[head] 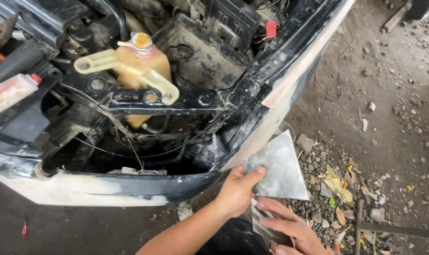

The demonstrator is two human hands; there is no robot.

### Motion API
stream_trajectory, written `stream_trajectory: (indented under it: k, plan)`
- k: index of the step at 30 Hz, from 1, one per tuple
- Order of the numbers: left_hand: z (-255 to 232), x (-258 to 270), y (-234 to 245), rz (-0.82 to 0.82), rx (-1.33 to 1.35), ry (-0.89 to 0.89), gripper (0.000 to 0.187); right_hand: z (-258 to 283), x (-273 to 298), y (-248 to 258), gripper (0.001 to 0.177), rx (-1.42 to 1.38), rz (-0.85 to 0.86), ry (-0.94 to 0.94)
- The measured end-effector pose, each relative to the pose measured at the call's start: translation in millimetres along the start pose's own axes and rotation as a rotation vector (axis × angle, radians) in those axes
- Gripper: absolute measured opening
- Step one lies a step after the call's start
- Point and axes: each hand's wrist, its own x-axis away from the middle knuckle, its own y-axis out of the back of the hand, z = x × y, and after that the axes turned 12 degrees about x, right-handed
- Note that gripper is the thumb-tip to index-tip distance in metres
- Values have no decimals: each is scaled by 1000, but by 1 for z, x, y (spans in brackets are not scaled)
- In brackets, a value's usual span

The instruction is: The person uses metal sanding blocks to smooth a white filler patch on the front bumper of a car. They switch between blocks and occasionally touch the surface with their hand to check the texture.

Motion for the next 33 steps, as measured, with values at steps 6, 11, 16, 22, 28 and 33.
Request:
stream_trajectory:
  k: [6,11,16,22,28,33]
  plan:
    - [-48,25,-3,-172,-29,-142,24,43,-4,-3,63,-98,-464,-273]
    - [-17,35,6,-104,-97,-230,29,79,-53,-20,50,-168,-587,-59]
    - [-36,42,3,-85,-303,-415,31,68,-71,-12,43,125,-478,-80]
    - [-64,50,-13,-19,-402,-538,29,57,-70,-8,42,449,-443,-197]
    - [-61,71,-37,216,-1398,-751,34,63,-78,-30,38,707,-526,2]
    - [-76,80,-45,124,-1295,-706,29,58,-77,-54,37,628,-387,-98]
